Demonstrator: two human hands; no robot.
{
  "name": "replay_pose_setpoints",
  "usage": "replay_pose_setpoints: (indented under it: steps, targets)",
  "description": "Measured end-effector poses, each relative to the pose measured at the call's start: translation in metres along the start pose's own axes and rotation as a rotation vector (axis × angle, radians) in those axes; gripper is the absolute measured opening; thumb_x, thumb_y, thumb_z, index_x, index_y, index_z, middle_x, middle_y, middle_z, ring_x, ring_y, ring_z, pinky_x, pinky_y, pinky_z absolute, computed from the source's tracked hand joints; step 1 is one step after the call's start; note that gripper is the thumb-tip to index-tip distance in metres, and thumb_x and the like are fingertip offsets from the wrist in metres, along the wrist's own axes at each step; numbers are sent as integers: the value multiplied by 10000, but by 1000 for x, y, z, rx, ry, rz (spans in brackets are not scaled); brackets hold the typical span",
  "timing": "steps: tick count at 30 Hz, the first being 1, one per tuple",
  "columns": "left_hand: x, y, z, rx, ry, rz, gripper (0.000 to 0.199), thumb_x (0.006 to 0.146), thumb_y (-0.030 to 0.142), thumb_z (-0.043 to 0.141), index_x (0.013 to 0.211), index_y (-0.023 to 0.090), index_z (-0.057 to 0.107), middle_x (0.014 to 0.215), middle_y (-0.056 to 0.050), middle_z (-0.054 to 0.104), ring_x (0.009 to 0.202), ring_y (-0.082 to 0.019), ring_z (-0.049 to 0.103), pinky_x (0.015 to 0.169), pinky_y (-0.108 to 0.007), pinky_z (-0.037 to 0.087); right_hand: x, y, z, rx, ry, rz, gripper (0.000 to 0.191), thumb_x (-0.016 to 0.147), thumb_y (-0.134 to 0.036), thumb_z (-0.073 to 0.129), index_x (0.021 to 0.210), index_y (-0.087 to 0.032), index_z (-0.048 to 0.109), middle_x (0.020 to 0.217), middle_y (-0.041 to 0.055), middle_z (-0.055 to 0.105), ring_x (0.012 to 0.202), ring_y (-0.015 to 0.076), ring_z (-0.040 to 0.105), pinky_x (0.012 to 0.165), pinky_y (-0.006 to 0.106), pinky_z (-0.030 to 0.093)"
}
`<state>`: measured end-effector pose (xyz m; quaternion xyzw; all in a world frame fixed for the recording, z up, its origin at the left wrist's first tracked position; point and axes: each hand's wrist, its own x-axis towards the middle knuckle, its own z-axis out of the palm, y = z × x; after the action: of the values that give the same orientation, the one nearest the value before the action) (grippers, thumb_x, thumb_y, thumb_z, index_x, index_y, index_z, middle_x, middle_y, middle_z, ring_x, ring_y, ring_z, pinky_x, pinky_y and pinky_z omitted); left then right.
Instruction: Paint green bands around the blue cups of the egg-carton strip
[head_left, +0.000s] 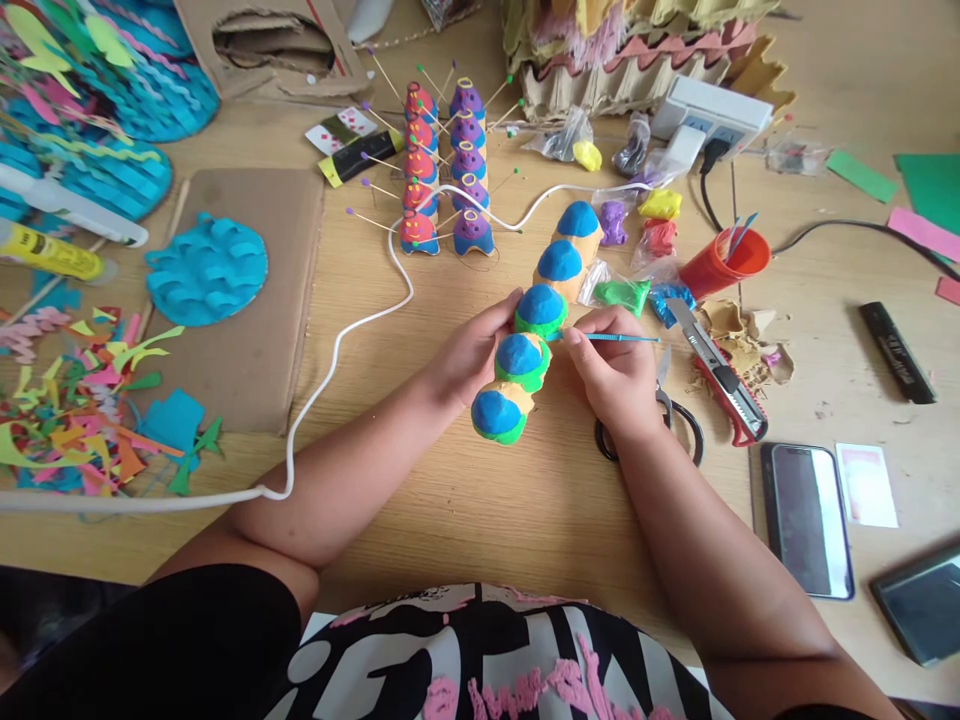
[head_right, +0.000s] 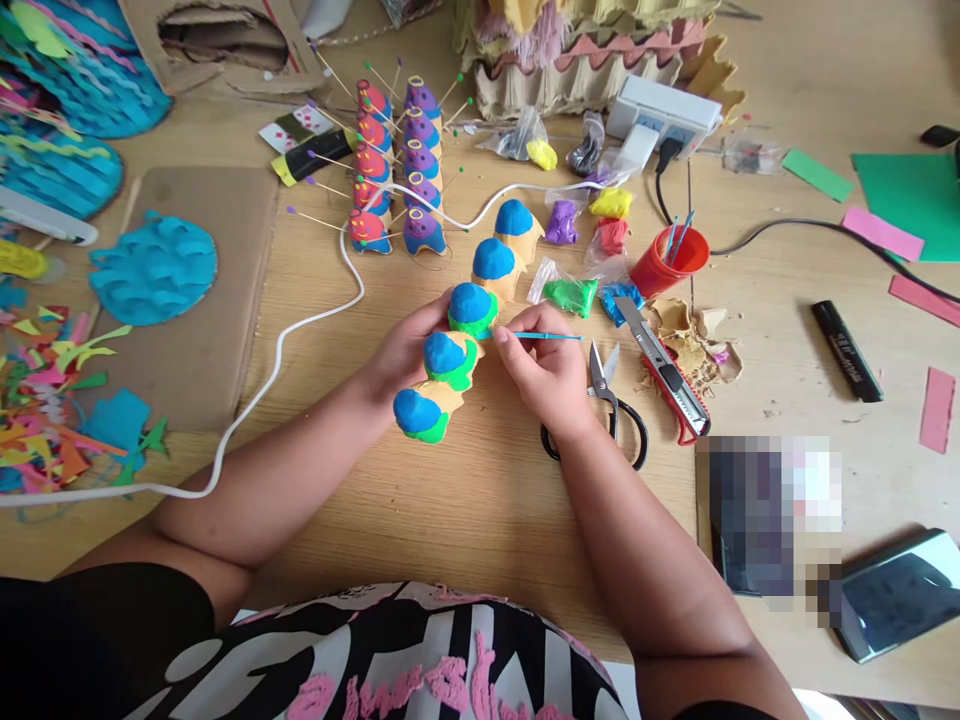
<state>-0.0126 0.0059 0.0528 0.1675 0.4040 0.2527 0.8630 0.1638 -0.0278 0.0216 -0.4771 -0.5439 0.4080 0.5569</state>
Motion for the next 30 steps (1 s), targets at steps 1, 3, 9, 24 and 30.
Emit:
replay_pose_setpoints:
  steps: [1,3,9,24,30]
  targets:
    - [0,0,0,-6,-1,-5,489,1048,671,548,859,221,580,548,39,546,439,-117,547,486,-221,416,0,0,0,-11,2,-1,517,878,-684,853,787,-237,610,691,-36,582,628,114,494,575,274,400]
    - [1,0,0,-19,-1,-15,502,1036,687,559,852,220,574,543,37,549,429,-116,543,481,-219,403,0,0,0,-18,2,-1,512,880,-680,852,787,-239,611,694,-35,586,629,115,497,572,273,401]
    - [-2,1,1,-41,-10,-32,482,1037,673,566,852,228,569,520,38,523,401,-121,522,453,-225,366,0,1,-1,48,6,18,533,854,-706,862,772,-245,607,686,-37,573,612,114,474,556,276,382]
    - [-5,3,5,-58,16,-39,465,1043,651,563,853,227,553,506,49,504,379,-101,482,452,-212,352,-2,2,2,-75,49,-108,520,920,-709,790,776,-242,612,722,-18,605,655,125,525,588,290,435]
    - [-3,3,4,-62,11,-58,506,1032,684,558,816,228,520,506,42,503,377,-107,482,446,-217,344,-1,2,-1,-50,22,-40,497,895,-678,836,790,-242,622,735,-24,600,660,125,518,592,289,429]
